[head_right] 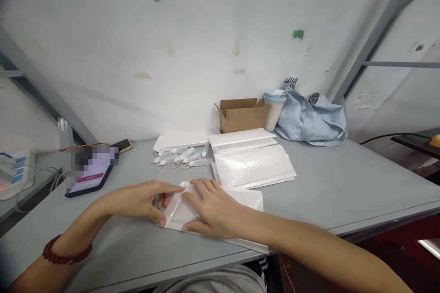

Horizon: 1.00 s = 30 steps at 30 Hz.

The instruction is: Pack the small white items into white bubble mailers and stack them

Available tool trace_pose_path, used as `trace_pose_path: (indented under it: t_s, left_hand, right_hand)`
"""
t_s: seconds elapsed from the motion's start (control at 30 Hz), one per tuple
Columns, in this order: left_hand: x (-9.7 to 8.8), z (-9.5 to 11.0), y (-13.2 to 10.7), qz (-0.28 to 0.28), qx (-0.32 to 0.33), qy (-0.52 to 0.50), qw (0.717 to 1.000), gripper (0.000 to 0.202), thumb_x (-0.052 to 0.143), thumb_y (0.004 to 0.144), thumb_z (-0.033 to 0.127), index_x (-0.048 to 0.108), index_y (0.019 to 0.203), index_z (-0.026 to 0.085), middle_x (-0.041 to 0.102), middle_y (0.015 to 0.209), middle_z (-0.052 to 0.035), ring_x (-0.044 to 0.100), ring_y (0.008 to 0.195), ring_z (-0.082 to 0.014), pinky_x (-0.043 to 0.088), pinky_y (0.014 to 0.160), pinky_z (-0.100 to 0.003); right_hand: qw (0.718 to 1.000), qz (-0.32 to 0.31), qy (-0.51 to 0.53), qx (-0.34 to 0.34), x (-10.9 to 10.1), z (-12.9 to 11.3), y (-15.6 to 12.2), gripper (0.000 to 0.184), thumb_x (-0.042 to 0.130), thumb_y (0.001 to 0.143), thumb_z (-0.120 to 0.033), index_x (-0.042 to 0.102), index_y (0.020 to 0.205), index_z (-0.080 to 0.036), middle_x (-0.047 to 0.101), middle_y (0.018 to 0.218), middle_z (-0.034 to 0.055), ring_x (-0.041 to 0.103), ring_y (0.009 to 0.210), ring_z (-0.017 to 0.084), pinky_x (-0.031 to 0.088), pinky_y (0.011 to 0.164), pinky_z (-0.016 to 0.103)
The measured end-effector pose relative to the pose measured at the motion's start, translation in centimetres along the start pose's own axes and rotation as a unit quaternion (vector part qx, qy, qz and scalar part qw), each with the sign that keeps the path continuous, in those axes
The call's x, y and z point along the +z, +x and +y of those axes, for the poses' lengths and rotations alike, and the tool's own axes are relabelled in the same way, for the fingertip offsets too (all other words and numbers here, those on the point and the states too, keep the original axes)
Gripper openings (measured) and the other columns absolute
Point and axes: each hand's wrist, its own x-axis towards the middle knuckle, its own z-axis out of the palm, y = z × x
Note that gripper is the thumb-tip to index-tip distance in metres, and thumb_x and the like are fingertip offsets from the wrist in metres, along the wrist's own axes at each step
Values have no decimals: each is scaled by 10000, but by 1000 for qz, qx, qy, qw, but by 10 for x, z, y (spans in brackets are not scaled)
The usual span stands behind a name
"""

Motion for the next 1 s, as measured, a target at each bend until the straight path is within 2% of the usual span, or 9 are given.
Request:
trace_pose_path:
  t_s: [0.13,0.23,0.33,0.43,0.53,0.73,0.87,1.0]
  left_hand:
    - [-2,-7,-3,-23,-21,25,999,876,739,583,403,385,1372,265,541,842,28,518,750,-160,401,670,-243]
    - [-1,-9,-5,-24,-35,39,998,906,753,566,367,362,1380,284,530,889,23,512,800,-171,400,717,-252]
    - [-1,-6,-7,-30,-47,56,997,912,736,582,296,324,1396,286,510,912,21,502,828,-173,395,751,-259]
    - [-1,-4,-7,-37,-52,67,996,924,718,592,271,290,1411,275,489,900,26,489,817,-167,394,751,-259]
    - [-1,-4,-7,-33,-54,64,996,917,717,581,273,307,1401,300,486,884,37,484,800,-165,395,741,-254]
    - [-1,-10,-9,-8,-33,39,999,885,693,575,208,349,1382,327,507,855,39,504,792,-167,398,731,-244]
    - [-6,-5,-14,19,-16,34,999,745,648,638,213,423,1336,347,532,867,28,525,817,-174,405,750,-246]
    - [-11,4,-15,83,69,37,993,419,543,805,326,551,1224,338,592,928,-6,534,863,-186,401,786,-259]
  right_hand:
    - [999,-9,19,47,-2,2,0,650,559,808,-513,395,1311,-135,431,1239,184,421,1123,306,370,929,447]
    - [999,-31,21,36,-5,3,-2,717,618,753,-471,360,1336,-144,386,1296,205,393,1167,339,354,937,478]
    - [998,-51,32,19,-7,3,-4,817,641,693,-499,325,1353,-135,323,1363,228,326,1231,369,331,953,501]
    - [997,-59,35,24,-7,3,-4,750,610,711,-420,335,1342,-123,309,1395,224,301,1258,369,314,966,513]
    - [997,-55,46,39,-7,3,-2,698,591,711,-349,354,1324,-117,333,1395,215,344,1238,354,325,961,514]
    - [993,-38,107,37,-10,6,3,724,617,687,-281,333,1334,-123,397,1359,179,405,1203,310,365,964,455]
    - [986,-12,160,50,-16,6,2,700,605,699,-235,319,1333,-151,464,1284,147,469,1128,276,413,915,416]
    - [970,22,230,69,-27,7,-3,634,600,718,-225,365,1306,-185,499,1234,109,498,1072,249,419,897,402]
